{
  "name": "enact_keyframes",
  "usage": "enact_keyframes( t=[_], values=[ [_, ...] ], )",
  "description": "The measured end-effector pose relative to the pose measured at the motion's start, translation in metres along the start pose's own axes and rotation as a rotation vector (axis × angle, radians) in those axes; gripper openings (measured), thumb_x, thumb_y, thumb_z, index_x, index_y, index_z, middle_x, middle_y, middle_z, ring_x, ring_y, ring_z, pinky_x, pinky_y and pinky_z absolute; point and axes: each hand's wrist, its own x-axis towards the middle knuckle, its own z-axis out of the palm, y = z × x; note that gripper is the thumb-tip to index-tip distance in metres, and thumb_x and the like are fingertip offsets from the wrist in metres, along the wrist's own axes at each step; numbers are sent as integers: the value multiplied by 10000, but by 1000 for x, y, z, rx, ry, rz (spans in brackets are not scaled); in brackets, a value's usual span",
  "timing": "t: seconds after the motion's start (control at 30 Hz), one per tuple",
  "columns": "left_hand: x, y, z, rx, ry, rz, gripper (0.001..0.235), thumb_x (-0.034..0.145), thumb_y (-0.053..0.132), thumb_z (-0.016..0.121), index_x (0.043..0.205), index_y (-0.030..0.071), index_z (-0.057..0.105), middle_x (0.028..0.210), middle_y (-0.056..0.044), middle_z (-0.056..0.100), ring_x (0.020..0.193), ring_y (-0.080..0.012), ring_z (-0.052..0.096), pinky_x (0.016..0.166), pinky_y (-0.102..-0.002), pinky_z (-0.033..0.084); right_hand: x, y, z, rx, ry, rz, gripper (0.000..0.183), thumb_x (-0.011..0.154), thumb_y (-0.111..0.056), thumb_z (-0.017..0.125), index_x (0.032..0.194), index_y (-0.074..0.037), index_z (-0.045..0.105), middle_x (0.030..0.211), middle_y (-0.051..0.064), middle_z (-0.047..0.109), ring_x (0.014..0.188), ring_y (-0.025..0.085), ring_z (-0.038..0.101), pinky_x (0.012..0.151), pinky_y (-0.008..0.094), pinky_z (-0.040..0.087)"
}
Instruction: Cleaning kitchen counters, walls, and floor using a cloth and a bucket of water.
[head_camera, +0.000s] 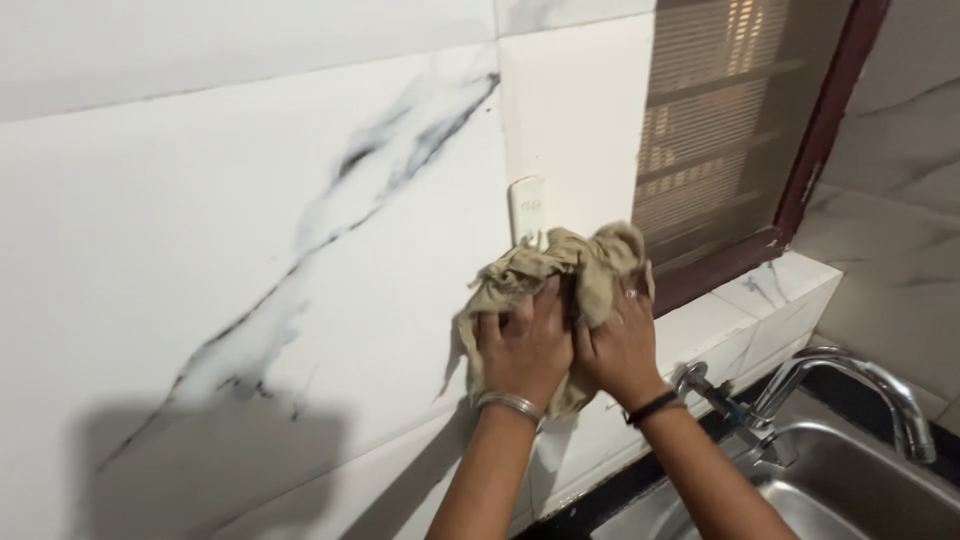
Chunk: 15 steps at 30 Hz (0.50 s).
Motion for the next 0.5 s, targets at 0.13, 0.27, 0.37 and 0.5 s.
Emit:
enact_keyframes(
  t=[0.13,0.27,0.37,0.5],
  values=[
    [-8,8,43,28,148,-10,284,862,305,585,1092,214,724,1437,103,583,1310,-188,486,1022,-597,357,-21,14,20,67,86,-11,488,930,-219,501,1338,33,597,1307,241,625,1211,437,567,1148,558,336],
    [-66,20,81,122,-61,297,569,958,322,535,1503,160,520,1559,49,489,1398,-141,435,1163,-470,339,-119,11,64,295,-138,348,417,985,-242,436,1266,12,611,1056,221,664,1116,418,614,1117,524,421],
    [-109,25,107,134,-324,490,673,992,304,486,1627,143,332,1622,17,411,1379,-205,436,1145,-467,338,-181,-8,86,228,-162,350,406,1003,-225,446,1260,43,607,1142,252,653,1153,447,590,1123,547,372],
    [-201,30,149,191,-470,679,696,1011,357,419,1633,117,221,1674,7,275,1495,-194,287,1214,-482,253,-256,-51,103,-119,-410,292,428,982,-232,484,1292,37,604,1266,246,643,1275,451,541,1221,616,220]
  ],
)
